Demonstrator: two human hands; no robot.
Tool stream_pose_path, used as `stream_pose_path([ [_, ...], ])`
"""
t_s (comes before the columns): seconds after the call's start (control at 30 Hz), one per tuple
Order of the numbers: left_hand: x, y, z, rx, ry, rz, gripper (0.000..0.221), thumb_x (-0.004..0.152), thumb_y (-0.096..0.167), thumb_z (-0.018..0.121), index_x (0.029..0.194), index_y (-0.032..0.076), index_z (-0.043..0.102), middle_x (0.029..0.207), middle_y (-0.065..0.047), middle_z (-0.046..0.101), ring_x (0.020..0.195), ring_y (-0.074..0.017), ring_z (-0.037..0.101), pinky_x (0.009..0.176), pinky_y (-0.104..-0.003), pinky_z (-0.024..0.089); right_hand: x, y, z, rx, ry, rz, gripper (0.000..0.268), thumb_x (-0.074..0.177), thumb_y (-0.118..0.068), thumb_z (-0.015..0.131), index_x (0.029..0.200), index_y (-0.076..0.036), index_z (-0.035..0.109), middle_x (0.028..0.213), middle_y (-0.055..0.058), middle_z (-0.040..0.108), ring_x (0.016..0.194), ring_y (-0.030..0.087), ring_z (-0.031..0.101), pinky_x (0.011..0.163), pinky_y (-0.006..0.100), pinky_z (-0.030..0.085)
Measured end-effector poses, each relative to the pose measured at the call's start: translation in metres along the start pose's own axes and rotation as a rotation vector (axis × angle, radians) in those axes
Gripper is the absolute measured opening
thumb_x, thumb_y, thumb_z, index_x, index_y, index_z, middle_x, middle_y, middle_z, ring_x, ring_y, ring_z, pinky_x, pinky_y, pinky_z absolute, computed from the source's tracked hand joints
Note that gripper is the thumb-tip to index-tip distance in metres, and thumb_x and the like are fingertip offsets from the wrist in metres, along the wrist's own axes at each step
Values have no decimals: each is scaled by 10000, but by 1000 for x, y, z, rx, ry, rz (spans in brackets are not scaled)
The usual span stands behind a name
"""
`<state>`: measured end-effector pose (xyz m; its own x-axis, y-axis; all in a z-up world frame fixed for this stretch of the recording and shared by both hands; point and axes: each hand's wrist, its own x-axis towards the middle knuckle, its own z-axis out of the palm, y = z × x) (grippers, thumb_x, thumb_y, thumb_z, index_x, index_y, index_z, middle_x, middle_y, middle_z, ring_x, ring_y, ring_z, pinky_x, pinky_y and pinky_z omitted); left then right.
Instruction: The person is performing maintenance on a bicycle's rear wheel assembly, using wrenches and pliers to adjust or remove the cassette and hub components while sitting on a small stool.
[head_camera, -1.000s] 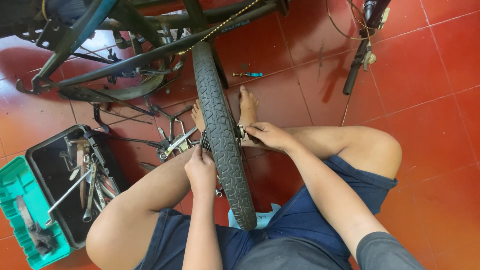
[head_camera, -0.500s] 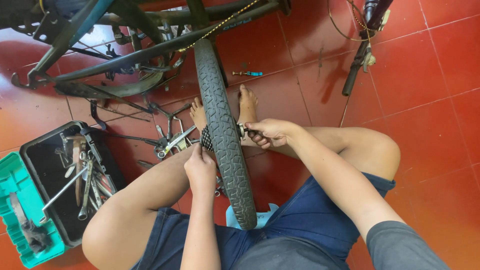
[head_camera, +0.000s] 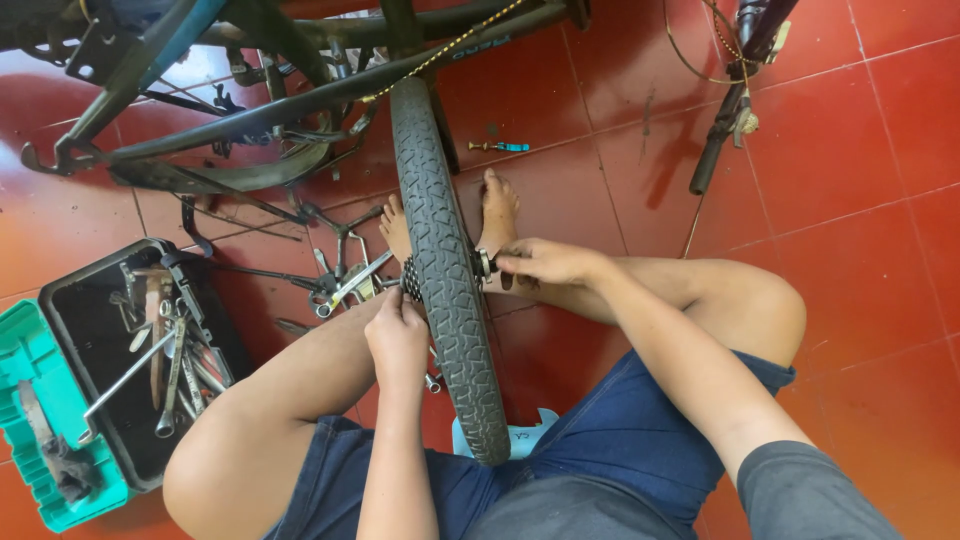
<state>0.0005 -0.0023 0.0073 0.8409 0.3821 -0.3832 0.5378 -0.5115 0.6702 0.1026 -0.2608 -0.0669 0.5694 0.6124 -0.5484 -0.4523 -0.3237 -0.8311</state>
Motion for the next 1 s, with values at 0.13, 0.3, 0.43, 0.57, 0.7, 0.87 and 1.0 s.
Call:
stream_pose_path([
  [0.13, 5, -13, 4, -5, -3, -16, 332, 998, 189, 497, 1244, 100, 702, 1043, -227, 749, 1070, -441, 673, 935, -551, 530, -13, -46, -14, -262, -70, 103, 527, 955, -379, 662, 1288, 29, 640, 990, 178, 759, 726, 218, 683, 621, 330, 586],
  [0.3, 6, -10, 6, 14, -11, 0, 326, 1000, 189, 499, 1245, 104, 696, 1056, -233, 740, 1081, -440, 664, 943, -566, 525, 13, -65, -19, -629, -187, 203, 339, 936, -338, 684, 1024, -20, 762, 904, 125, 781, 732, 206, 767, 582, 306, 616],
  [0.43, 0, 4, -1, -21, -6, -8, 331, 1004, 179, 494, 1248, 96, 701, 1037, -223, 751, 1065, -430, 681, 927, -543, 539, 25, -65, -21, -820, -220, 166, 329, 886, -368, 742, 889, -42, 787, 759, 87, 753, 662, 211, 722, 526, 344, 566],
  [0.57, 3, -3, 3, -11, -13, 0, 323, 1000, 183, 489, 1231, 93, 696, 1022, -239, 743, 1055, -449, 675, 923, -560, 537, 4, -75, -8, -988, -119, -20, 376, 901, -415, 718, 774, -62, 727, 690, 119, 722, 658, 285, 719, 573, 379, 550],
  [0.7, 3, -2, 2, 7, -9, 4, 318, 1003, 185, 485, 1211, 80, 702, 985, -246, 745, 1030, -456, 682, 905, -568, 540, -13, -79, 3, -1025, 8, -80, 336, 946, -389, 672, 779, -101, 721, 696, 89, 725, 679, 267, 714, 625, 339, 565],
  [0.87, 0, 2, 3, 39, -8, 15, 293, 1003, 196, 486, 1188, 113, 698, 981, -247, 740, 1033, -453, 679, 907, -573, 542, -3, -91, -2, -1046, -119, 152, 481, 930, -491, 654, 885, -16, 721, 875, 200, 736, 842, 327, 726, 716, 439, 565],
  [1.0, 3, -3, 5, 31, 17, 12, 303, 998, 196, 502, 1202, 95, 701, 961, -268, 738, 1020, -461, 687, 886, -567, 547, 18, -80, -5, -1124, -199, 214, 464, 922, -451, 654, 928, 3, 748, 912, 215, 747, 870, 361, 734, 716, 471, 558],
])
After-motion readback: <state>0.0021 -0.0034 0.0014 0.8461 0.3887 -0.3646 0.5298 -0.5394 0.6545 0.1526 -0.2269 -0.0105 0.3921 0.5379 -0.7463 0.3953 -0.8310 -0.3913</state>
